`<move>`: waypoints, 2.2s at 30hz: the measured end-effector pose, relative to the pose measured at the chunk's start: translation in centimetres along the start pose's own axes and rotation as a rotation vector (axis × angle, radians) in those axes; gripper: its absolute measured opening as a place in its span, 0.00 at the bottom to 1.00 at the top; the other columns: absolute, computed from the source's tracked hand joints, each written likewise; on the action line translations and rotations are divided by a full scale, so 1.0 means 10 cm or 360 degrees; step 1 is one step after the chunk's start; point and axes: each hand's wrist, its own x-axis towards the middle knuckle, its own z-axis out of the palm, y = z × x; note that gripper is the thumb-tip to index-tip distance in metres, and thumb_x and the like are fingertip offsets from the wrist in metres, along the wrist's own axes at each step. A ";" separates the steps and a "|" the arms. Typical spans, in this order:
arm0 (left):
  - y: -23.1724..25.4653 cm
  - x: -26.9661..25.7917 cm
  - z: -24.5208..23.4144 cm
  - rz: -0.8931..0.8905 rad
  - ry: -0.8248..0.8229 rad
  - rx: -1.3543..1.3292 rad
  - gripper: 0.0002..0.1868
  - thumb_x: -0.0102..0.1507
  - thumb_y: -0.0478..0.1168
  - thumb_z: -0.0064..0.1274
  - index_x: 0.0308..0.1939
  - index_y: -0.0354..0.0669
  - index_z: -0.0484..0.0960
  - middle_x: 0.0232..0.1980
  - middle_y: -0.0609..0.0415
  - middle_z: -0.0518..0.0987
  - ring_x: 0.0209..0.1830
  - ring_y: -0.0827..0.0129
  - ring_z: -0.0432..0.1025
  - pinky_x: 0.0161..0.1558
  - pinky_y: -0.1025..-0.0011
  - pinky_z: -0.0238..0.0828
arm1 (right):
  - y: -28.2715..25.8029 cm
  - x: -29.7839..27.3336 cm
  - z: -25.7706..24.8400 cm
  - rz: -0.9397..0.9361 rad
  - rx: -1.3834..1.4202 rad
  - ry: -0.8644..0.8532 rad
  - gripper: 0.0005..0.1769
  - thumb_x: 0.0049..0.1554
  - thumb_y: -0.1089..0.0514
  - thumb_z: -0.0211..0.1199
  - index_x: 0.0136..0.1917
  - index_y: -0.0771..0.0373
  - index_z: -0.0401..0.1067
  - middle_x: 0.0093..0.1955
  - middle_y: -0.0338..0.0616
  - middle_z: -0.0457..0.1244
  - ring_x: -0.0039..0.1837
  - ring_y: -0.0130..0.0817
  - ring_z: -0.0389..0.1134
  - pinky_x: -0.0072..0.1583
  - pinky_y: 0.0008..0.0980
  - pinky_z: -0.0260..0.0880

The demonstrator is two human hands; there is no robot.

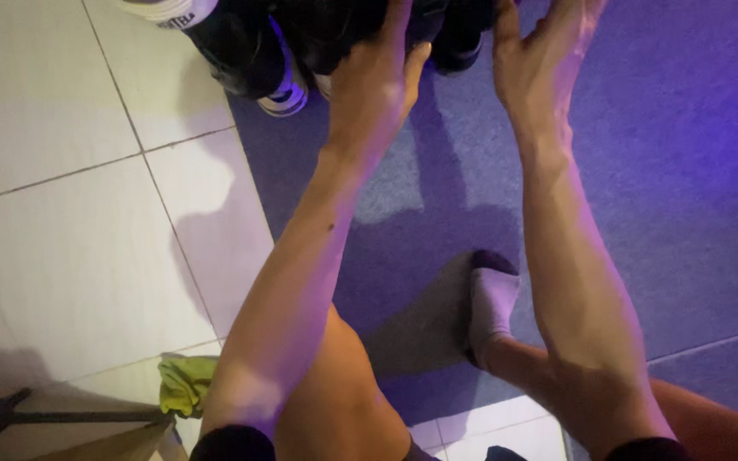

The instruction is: The person organizes shoes on a wall-mounted shoe rack. They pick up various pairs of shoes, including sneakers and sandals, and place them neatly on the rack.

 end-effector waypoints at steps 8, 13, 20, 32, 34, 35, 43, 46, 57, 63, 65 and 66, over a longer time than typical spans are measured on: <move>-0.13 0.14 0.33 -0.0200 -0.0039 0.0030 0.29 0.70 0.41 0.57 0.72 0.44 0.63 0.30 0.44 0.82 0.31 0.45 0.78 0.32 0.48 0.73 | 0.18 0.02 0.17 0.0235 0.0438 -0.0242 0.20 0.64 0.69 0.72 0.66 0.68 0.68 0.62 0.53 0.68 0.64 0.50 0.72 0.62 0.45 0.75; -0.07 0.23 0.35 -0.0323 -0.0135 -0.0061 0.30 0.70 0.39 0.54 0.71 0.35 0.59 0.27 0.43 0.81 0.26 0.48 0.80 0.29 0.55 0.76 | 0.10 0.06 0.12 0.0378 0.0513 -0.0283 0.20 0.63 0.69 0.69 0.66 0.68 0.67 0.61 0.53 0.68 0.60 0.47 0.74 0.54 0.37 0.79; -0.03 0.25 0.39 -0.0293 -0.0076 0.0063 0.30 0.70 0.40 0.55 0.70 0.35 0.59 0.27 0.43 0.81 0.26 0.47 0.79 0.26 0.55 0.73 | 0.01 0.11 0.08 0.0388 0.0502 -0.0300 0.18 0.63 0.70 0.69 0.64 0.68 0.67 0.58 0.52 0.70 0.57 0.47 0.76 0.54 0.37 0.78; -0.08 0.25 0.39 -0.0156 -0.0013 0.0044 0.31 0.72 0.38 0.55 0.73 0.35 0.56 0.27 0.44 0.80 0.26 0.47 0.77 0.27 0.56 0.74 | 0.06 0.11 0.08 0.0415 0.0485 -0.0277 0.12 0.61 0.72 0.67 0.57 0.70 0.71 0.53 0.52 0.71 0.54 0.45 0.76 0.54 0.37 0.78; -0.07 0.25 0.36 -0.0106 0.0002 0.0009 0.32 0.72 0.38 0.54 0.74 0.35 0.53 0.28 0.44 0.80 0.26 0.49 0.78 0.28 0.57 0.76 | 0.08 0.11 0.09 0.0380 0.0492 -0.0253 0.11 0.62 0.72 0.67 0.57 0.70 0.71 0.54 0.52 0.71 0.56 0.45 0.76 0.57 0.36 0.80; -0.06 0.25 0.35 -0.0081 0.0009 -0.0009 0.33 0.72 0.37 0.53 0.75 0.35 0.52 0.29 0.44 0.81 0.26 0.50 0.78 0.29 0.58 0.76 | 0.09 0.11 0.10 0.0363 0.0495 -0.0241 0.11 0.62 0.72 0.67 0.57 0.70 0.71 0.55 0.52 0.70 0.57 0.45 0.76 0.59 0.36 0.81; -0.09 0.24 0.41 -0.0114 -0.0011 0.0046 0.33 0.73 0.38 0.54 0.76 0.38 0.52 0.28 0.45 0.80 0.27 0.49 0.78 0.28 0.57 0.74 | 0.09 0.10 0.13 0.0408 0.0444 -0.0225 0.12 0.62 0.72 0.68 0.57 0.70 0.70 0.53 0.52 0.70 0.55 0.44 0.76 0.56 0.37 0.79; -0.12 0.21 0.41 -0.0194 -0.0122 -0.0037 0.32 0.74 0.38 0.52 0.76 0.37 0.52 0.27 0.45 0.80 0.24 0.52 0.78 0.26 0.57 0.74 | 0.05 0.08 0.11 0.0462 0.0629 -0.0227 0.14 0.62 0.73 0.66 0.60 0.71 0.68 0.55 0.52 0.70 0.58 0.42 0.77 0.58 0.35 0.81; -0.19 0.20 0.46 -0.0053 -0.0004 0.0080 0.34 0.72 0.38 0.54 0.76 0.36 0.53 0.29 0.43 0.80 0.26 0.47 0.77 0.27 0.55 0.74 | 0.04 0.08 0.15 0.0478 0.0614 -0.0197 0.15 0.62 0.73 0.67 0.60 0.71 0.69 0.55 0.52 0.71 0.58 0.42 0.77 0.60 0.36 0.82; -0.21 0.20 0.50 -0.0072 0.0035 0.0057 0.35 0.72 0.39 0.55 0.77 0.37 0.52 0.30 0.43 0.81 0.29 0.44 0.77 0.29 0.52 0.74 | 0.07 0.05 0.22 0.0333 0.0485 -0.0127 0.15 0.62 0.72 0.69 0.59 0.69 0.69 0.55 0.54 0.69 0.57 0.50 0.74 0.56 0.39 0.79; -0.20 0.19 0.52 -0.0053 0.0080 0.0080 0.36 0.72 0.39 0.55 0.77 0.38 0.51 0.31 0.42 0.81 0.30 0.43 0.77 0.30 0.50 0.72 | 0.09 0.05 0.24 0.0372 0.0353 -0.0155 0.15 0.60 0.69 0.71 0.57 0.69 0.69 0.52 0.55 0.69 0.52 0.53 0.73 0.51 0.43 0.73; -0.20 0.18 0.52 -0.0061 0.0075 0.0082 0.36 0.72 0.39 0.56 0.77 0.38 0.51 0.32 0.41 0.81 0.31 0.42 0.77 0.32 0.50 0.72 | 0.10 0.04 0.24 0.0326 0.0347 -0.0151 0.15 0.61 0.69 0.70 0.57 0.69 0.68 0.53 0.56 0.68 0.53 0.54 0.72 0.52 0.44 0.73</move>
